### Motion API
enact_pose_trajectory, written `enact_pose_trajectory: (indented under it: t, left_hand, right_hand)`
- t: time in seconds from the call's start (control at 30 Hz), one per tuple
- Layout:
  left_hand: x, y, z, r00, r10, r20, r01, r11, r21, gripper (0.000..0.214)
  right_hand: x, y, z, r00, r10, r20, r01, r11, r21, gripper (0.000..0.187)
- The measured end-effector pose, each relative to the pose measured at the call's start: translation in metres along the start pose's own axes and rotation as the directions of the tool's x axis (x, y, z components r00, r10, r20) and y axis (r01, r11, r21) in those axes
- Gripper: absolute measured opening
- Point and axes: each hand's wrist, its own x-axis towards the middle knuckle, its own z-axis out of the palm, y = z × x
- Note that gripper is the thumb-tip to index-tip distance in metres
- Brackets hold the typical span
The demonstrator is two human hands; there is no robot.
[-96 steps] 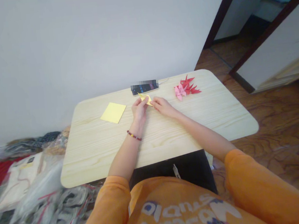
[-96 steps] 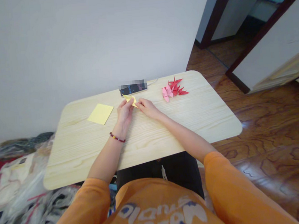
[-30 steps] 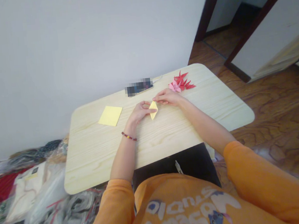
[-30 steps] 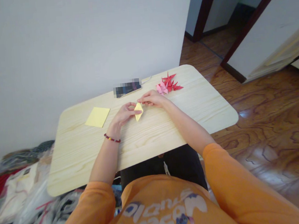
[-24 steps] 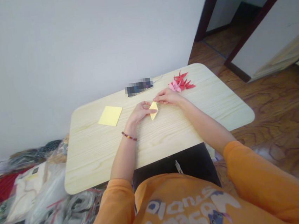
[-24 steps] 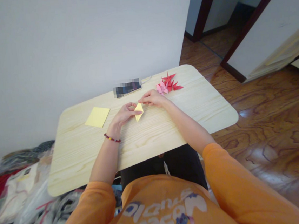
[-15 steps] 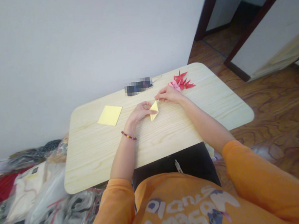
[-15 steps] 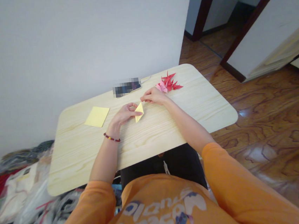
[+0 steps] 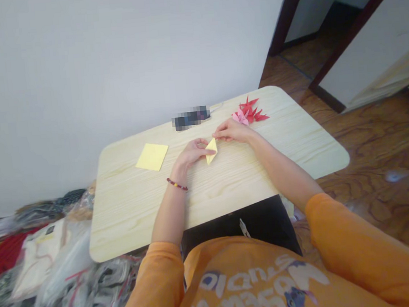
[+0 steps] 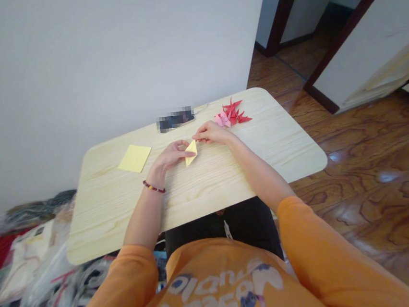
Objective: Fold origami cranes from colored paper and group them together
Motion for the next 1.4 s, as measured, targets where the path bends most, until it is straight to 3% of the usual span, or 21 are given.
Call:
enact_pose_trajectory:
  t: [0.2,0.4,0.5,0.63,0.73,0.8,0.87,0.93,1.03,1.1,1.23,1.4]
  left_hand:
    - [0.002,-0.001,0.000,1.000,0.002,-0.002,-0.002,1.000,-0.012,0.046]
    - [0.005,-0.005,0.001,0.998,0.039,-0.058,-0.041,0.998,-0.049,0.044]
    - [0.005,-0.005,0.001,0.994,0.067,-0.088,-0.074,0.995,-0.070,0.044]
    - [0.005,-0.005,0.002,0.994,0.080,-0.073,-0.087,0.992,-0.088,0.045]
    - [0.006,-0.007,0.002,0.995,0.085,-0.056,-0.090,0.992,-0.090,0.047]
    - [0.008,-0.009,0.001,0.996,0.079,-0.048,-0.083,0.992,-0.091,0.049]
    - [0.010,-0.011,0.001,0.988,0.089,-0.127,-0.104,0.988,-0.115,0.050]
    - [0.013,-0.012,0.001,0.965,0.120,-0.234,-0.166,0.968,-0.189,0.050]
    - [0.017,-0.012,0.001,0.929,0.172,-0.329,-0.280,0.907,-0.316,0.051]
    - [0.019,-0.012,0.001,0.914,0.193,-0.357,-0.329,0.867,-0.374,0.051]
    - [0.020,-0.012,0.003,0.913,0.208,-0.350,-0.348,0.845,-0.406,0.049]
    - [0.019,-0.013,0.001,0.902,0.226,-0.368,-0.353,0.876,-0.327,0.038]
  right_hand:
    - [0.002,0.001,-0.001,1.000,-0.017,0.010,0.017,1.000,0.003,0.021]
    - [0.001,0.000,0.004,0.997,-0.065,-0.041,0.066,0.997,0.033,0.037]
    - [0.000,0.002,0.008,0.997,-0.077,-0.002,0.077,0.995,-0.070,0.032]
    - [0.003,0.004,0.012,0.999,-0.031,-0.019,0.031,0.999,0.023,0.025]
    - [0.007,0.005,0.013,0.996,0.006,-0.094,0.005,0.994,0.113,0.022]
    - [0.010,0.005,0.012,0.962,-0.037,-0.272,0.077,0.987,0.138,0.023]
    - [0.011,0.005,0.011,0.934,-0.067,-0.351,0.124,0.982,0.140,0.023]
    - [0.009,0.005,0.014,0.944,-0.032,-0.328,0.080,0.988,0.133,0.026]
    - [0.006,0.005,0.023,0.987,0.015,-0.162,0.011,0.988,0.154,0.034]
    - [0.005,0.006,0.029,0.995,-0.045,-0.092,0.058,0.989,0.139,0.030]
    - [0.006,0.007,0.033,0.977,-0.178,-0.115,0.188,0.978,0.088,0.028]
    - [0.005,0.007,0.028,0.933,-0.341,-0.115,0.322,0.933,-0.160,0.022]
